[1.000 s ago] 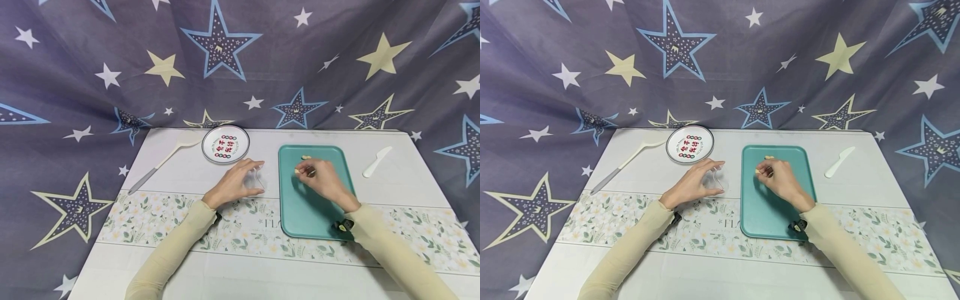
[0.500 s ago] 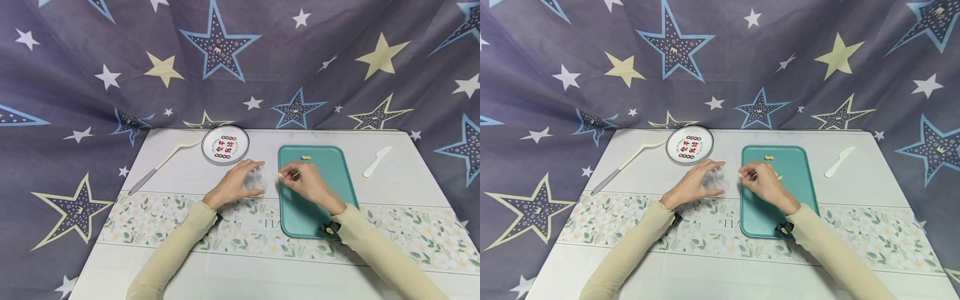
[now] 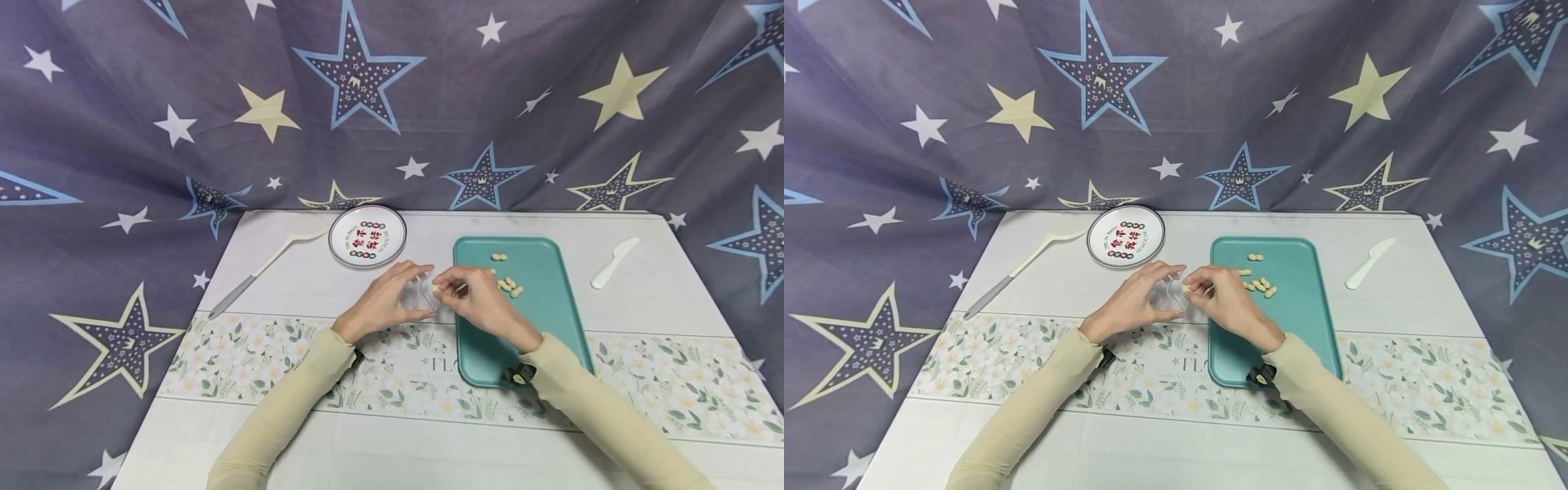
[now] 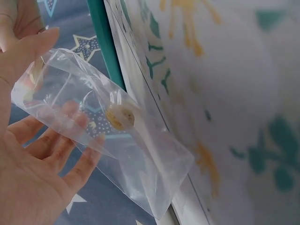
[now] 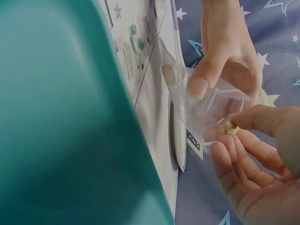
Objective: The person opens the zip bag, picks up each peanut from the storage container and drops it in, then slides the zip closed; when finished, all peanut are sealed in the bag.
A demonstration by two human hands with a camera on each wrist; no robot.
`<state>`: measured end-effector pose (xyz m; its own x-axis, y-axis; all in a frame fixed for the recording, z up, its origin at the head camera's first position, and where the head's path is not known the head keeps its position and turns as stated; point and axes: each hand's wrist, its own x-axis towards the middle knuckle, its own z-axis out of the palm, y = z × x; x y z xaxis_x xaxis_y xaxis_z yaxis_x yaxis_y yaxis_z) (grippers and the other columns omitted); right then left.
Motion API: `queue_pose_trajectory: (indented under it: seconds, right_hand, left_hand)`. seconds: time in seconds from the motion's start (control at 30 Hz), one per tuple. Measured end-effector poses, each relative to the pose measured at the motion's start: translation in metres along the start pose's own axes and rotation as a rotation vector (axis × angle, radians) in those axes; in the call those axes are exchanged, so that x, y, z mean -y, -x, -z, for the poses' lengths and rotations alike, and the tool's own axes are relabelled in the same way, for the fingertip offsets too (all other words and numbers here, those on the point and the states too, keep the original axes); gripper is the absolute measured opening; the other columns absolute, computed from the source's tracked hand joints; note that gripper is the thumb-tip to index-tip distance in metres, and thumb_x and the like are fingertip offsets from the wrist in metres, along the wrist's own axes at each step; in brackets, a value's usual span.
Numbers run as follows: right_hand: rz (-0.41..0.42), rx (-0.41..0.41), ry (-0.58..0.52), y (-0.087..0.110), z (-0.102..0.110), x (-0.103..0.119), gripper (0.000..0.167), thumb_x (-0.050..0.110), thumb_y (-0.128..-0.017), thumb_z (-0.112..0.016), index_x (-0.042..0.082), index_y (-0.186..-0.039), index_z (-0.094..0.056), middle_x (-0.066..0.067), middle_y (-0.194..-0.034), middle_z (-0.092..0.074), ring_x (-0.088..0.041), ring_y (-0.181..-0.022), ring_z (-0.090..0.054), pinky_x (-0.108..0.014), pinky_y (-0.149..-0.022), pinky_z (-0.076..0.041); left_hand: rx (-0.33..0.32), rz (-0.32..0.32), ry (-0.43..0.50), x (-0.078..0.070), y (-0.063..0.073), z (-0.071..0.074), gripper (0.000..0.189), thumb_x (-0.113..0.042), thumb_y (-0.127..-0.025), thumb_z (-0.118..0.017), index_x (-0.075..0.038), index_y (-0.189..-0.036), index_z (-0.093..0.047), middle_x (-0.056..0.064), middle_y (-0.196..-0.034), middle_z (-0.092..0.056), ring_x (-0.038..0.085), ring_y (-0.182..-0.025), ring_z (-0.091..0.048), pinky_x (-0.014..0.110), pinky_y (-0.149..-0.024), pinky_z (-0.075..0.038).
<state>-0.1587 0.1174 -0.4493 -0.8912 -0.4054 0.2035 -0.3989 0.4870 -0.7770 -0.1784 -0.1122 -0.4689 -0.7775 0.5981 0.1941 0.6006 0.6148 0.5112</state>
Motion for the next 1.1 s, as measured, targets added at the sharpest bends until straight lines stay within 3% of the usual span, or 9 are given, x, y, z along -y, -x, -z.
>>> queue_pose_trajectory:
  seconds: [0.43, 0.8, 1.1]
  right_hand:
    - [0.026, 0.021, 0.005, -0.001, -0.012, -0.002, 0.012, 0.007, -0.092, -0.077, 0.007, -0.104, -0.078, -0.007, -0.093, -0.077, -0.014, -0.079, -0.071, -0.027, -0.071, -0.063]
    - [0.013, 0.022, 0.000, 0.001, -0.010, -0.004, 0.012, 0.008, -0.092, -0.078, 0.008, -0.104, -0.078, -0.007, -0.096, -0.078, -0.015, -0.080, -0.073, -0.028, -0.072, -0.064]
    - [-0.001, 0.006, -0.020, 0.004, -0.003, -0.008, 0.015, 0.005, -0.092, -0.077, 0.002, -0.106, -0.077, -0.008, -0.092, -0.078, -0.017, -0.080, -0.073, -0.031, -0.074, -0.065]
  left_hand:
    - [-0.010, -0.027, 0.005, -0.001, -0.001, 0.002, 0.084, -0.040, -0.081, -0.090, -0.015, -0.152, -0.052, 0.001, -0.129, -0.064, 0.018, -0.119, -0.061, 0.040, -0.105, -0.056]
    - [-0.013, -0.025, 0.008, -0.002, 0.000, 0.003, 0.083, -0.042, -0.082, -0.089, -0.016, -0.152, -0.052, 0.002, -0.129, -0.064, 0.018, -0.119, -0.061, 0.040, -0.105, -0.056]
    - [-0.009, -0.015, 0.006, -0.002, -0.001, 0.002, 0.083, -0.043, -0.082, -0.088, -0.018, -0.153, -0.051, 0.001, -0.129, -0.064, 0.016, -0.118, -0.061, 0.038, -0.103, -0.057]
